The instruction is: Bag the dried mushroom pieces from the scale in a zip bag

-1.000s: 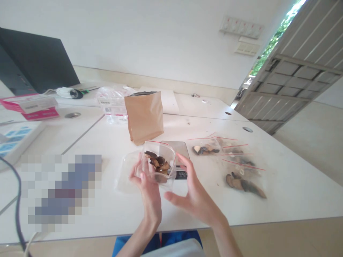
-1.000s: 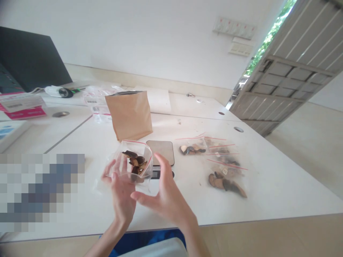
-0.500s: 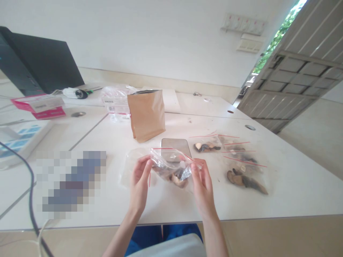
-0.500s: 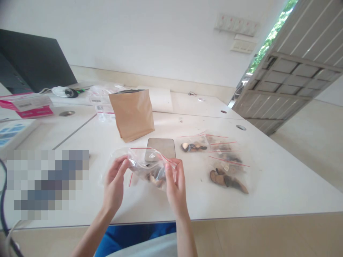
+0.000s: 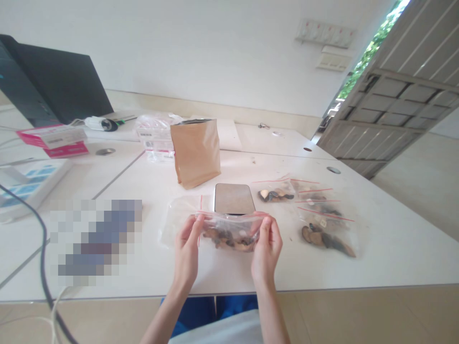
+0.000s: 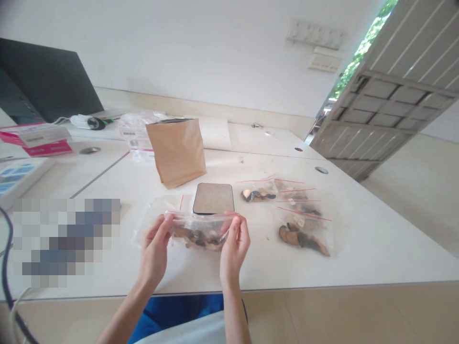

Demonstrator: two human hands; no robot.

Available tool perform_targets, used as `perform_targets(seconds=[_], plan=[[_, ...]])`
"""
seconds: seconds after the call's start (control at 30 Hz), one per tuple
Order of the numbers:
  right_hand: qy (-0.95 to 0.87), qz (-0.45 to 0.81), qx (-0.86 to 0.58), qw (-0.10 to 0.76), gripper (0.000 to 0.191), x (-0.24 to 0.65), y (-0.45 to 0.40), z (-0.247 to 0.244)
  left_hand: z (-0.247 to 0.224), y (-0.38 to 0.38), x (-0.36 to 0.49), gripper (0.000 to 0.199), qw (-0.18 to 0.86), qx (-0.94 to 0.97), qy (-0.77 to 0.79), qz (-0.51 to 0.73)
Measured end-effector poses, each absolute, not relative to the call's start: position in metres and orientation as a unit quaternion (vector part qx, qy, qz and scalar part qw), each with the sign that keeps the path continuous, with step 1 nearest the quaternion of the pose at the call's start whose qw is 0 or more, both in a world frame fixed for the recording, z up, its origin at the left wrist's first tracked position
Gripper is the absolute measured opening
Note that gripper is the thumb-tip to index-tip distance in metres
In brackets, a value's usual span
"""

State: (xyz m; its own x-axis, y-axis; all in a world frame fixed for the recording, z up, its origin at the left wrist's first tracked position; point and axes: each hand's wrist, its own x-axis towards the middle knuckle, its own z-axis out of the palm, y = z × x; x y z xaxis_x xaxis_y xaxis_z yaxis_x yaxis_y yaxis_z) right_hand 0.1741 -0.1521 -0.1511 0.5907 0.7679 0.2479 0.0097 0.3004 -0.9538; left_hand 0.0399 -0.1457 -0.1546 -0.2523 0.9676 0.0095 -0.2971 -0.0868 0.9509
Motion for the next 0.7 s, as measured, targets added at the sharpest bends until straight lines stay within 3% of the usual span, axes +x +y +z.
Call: perform_targets(seconds=[0.23,0.7], plan=[[-0.396,0.220,-0.556,0.697,0.040,0.179,-0.152,-0.156,-0.154,-0.147,0.039,0.031,0.451,0.400,0.485,0.634],[-0.395,0.349,-0.560,0.638,0.037,0.216,-0.153,-0.166,-0.148,-0.151,0.017,0.029,0.435,0.485,0.495,0.575]])
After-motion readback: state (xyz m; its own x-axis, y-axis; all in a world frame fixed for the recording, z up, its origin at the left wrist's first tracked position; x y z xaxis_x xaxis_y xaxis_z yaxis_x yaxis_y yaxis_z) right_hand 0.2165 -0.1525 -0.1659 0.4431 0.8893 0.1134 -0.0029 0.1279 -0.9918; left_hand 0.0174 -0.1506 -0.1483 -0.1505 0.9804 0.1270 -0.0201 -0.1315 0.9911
